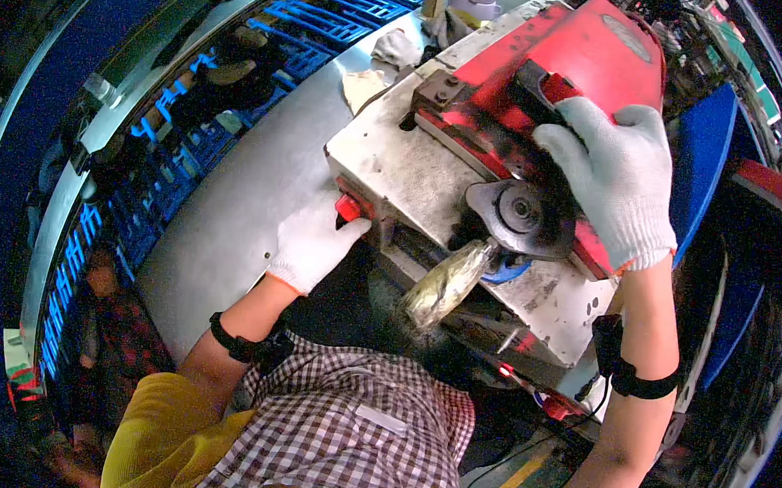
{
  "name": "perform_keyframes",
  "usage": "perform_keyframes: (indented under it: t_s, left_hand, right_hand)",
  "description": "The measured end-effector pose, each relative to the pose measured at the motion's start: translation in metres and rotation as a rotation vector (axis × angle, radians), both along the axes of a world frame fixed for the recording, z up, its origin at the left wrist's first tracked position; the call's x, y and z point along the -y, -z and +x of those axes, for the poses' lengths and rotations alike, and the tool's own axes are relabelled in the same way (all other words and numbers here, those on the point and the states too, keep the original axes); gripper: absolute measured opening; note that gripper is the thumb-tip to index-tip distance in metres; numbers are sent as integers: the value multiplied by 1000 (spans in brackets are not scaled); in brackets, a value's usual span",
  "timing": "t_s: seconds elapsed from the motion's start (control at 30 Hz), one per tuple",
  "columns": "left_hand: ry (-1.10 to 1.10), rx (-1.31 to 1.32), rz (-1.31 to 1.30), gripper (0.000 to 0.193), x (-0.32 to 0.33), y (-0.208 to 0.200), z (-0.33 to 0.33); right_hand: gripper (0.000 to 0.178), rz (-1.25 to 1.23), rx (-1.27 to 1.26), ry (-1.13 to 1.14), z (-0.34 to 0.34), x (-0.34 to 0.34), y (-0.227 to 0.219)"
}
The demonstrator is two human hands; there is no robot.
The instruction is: Operating a machine and handling shoes on an assembly line for manufacturing.
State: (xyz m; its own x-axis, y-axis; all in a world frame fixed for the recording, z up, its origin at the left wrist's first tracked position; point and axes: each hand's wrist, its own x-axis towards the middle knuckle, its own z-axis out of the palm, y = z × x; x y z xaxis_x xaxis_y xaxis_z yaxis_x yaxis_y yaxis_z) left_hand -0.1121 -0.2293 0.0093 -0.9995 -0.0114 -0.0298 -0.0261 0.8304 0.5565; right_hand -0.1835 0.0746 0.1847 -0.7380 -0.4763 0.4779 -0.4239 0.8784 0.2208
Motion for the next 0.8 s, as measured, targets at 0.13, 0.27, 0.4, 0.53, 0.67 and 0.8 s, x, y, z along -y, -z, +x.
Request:
perform_keyframes:
  t_s: [0.13,0.27,0.4,0.53,0.67,0.8]
  left_hand:
    - [-114,-240,75,26,-14,-40,21]
    - [509,-270,403,74,-66,-89,46]
    - [611,-213,152,62,-69,-105,26]
    - [718,-356,201,55,-39,-102,-1]
    - [506,-271,629,57,-17,-88,11]
    - [-137,-121,444,42,1,-49,12]
  right_hand:
    - [25,2,-63,-83,-3,-5,1]
    - [25,-8,-68,-93,-3,-7,1]
    - [23,-3,-37,-81,-1,-3,-4]
    - [20,-34,-80,-169,-8,-5,-30]
    - [21,-261,171,-165,-28,-26,-85]
    - [44,-294,171,124,-57,-48,-137]
